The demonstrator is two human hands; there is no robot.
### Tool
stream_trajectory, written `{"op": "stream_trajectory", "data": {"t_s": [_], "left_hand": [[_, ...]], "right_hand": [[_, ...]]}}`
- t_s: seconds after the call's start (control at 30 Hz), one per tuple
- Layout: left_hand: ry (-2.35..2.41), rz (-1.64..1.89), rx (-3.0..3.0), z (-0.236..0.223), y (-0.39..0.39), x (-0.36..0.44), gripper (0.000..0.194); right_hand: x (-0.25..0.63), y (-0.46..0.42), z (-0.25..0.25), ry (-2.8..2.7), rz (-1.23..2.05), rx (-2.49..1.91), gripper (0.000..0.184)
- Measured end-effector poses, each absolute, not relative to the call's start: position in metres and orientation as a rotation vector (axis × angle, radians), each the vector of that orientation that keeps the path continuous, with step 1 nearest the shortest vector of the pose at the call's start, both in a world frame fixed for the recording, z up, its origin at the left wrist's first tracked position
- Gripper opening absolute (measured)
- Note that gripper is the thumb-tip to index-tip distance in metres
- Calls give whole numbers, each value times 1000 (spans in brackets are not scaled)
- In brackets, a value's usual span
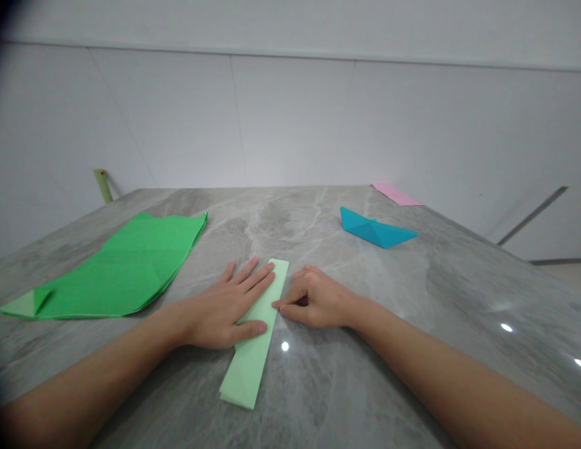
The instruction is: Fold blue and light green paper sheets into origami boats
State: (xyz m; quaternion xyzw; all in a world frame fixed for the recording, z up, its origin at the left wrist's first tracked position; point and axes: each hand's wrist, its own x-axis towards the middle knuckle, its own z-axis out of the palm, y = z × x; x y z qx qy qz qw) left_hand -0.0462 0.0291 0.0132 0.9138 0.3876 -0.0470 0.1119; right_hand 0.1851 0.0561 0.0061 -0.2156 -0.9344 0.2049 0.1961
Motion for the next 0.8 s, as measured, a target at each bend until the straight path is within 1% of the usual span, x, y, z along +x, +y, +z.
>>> {"op": "stream_trajectory", "data": {"t_s": [0.1, 0.23, 0.33, 0.37, 0.43, 0.5, 0.53, 0.67, 0.8], "left_hand": [[1138, -163, 2673, 17, 28, -46, 90], [1115, -200, 2671, 21, 26, -46, 92], [1093, -200, 2690, 22, 24, -45, 91], [1092, -197, 2696, 21, 24, -45, 88], [1130, -160, 2709, 16, 24, -43, 73], [1247, -80, 2710, 11, 25, -42, 58], [1334, -27, 2702, 8, 27, -41, 54], [1725, 203, 2596, 5, 37, -42, 45], [1861, 361, 2513, 8, 42, -43, 40]], "right_hand": [[187, 65, 1, -2595, 498, -820, 46], [187, 72, 2, -2493, 480, -1173, 44], [184, 73, 6, -2414, 359, -1401, 40], [183, 72, 6, -2401, 293, -1457, 39], [181, 70, 7, -2398, 166, -1516, 36], [178, 67, 7, -2407, 103, -1515, 33], [177, 65, 6, -2408, 106, -1494, 31], [174, 51, 7, -2387, 270, -1357, 27], [172, 39, 12, -2500, 442, -1088, 25]]}}
